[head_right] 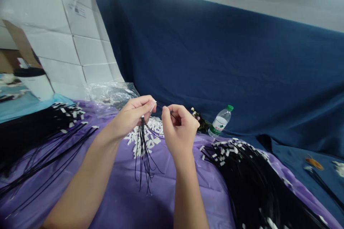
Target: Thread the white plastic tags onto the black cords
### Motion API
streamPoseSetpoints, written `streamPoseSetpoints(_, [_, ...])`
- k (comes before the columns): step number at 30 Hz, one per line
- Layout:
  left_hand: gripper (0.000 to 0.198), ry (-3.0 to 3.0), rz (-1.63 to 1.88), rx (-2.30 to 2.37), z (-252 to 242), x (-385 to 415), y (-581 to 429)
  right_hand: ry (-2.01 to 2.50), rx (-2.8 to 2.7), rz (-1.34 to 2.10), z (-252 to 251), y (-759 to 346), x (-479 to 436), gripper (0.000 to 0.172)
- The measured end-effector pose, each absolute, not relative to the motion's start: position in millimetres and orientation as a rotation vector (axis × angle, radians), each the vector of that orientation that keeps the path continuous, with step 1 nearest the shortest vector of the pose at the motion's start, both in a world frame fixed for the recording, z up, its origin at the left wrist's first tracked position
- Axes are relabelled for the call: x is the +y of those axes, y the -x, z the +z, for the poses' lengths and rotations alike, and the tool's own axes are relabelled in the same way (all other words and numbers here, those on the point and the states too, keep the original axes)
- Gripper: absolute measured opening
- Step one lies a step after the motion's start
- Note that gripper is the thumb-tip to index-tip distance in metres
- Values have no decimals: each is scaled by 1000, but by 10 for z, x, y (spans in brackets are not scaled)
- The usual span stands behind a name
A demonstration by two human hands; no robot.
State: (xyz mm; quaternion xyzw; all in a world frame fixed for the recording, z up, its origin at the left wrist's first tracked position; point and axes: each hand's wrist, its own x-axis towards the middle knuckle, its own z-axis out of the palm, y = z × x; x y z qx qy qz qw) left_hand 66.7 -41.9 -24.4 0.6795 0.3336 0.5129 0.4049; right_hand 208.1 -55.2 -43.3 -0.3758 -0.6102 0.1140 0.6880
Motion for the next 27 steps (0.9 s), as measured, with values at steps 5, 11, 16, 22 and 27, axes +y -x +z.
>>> streamPoseSetpoints(5, [32,-1744,1261,833,-253,-405,-634,848,-1389,255,-446,-2089,-533,15])
streamPoseSetpoints(11, [31,-1761,1272,816,-244,-418,-646,828,-1443,323,-459,-2107,-506,14])
streamPoseSetpoints(16, [30,-1724,1240,807,-239,-446,-679,850,-1468,307,-455,-2070,-524,14])
streamPoseSetpoints(22, [31,-1666,1228,789,-233,-446,-692,863,-1465,195,-458,-2009,-553,13])
streamPoseSetpoints(27, [31,-1630,1206,795,-223,-440,-685,883,-1488,-4,-457,-2033,-536,10])
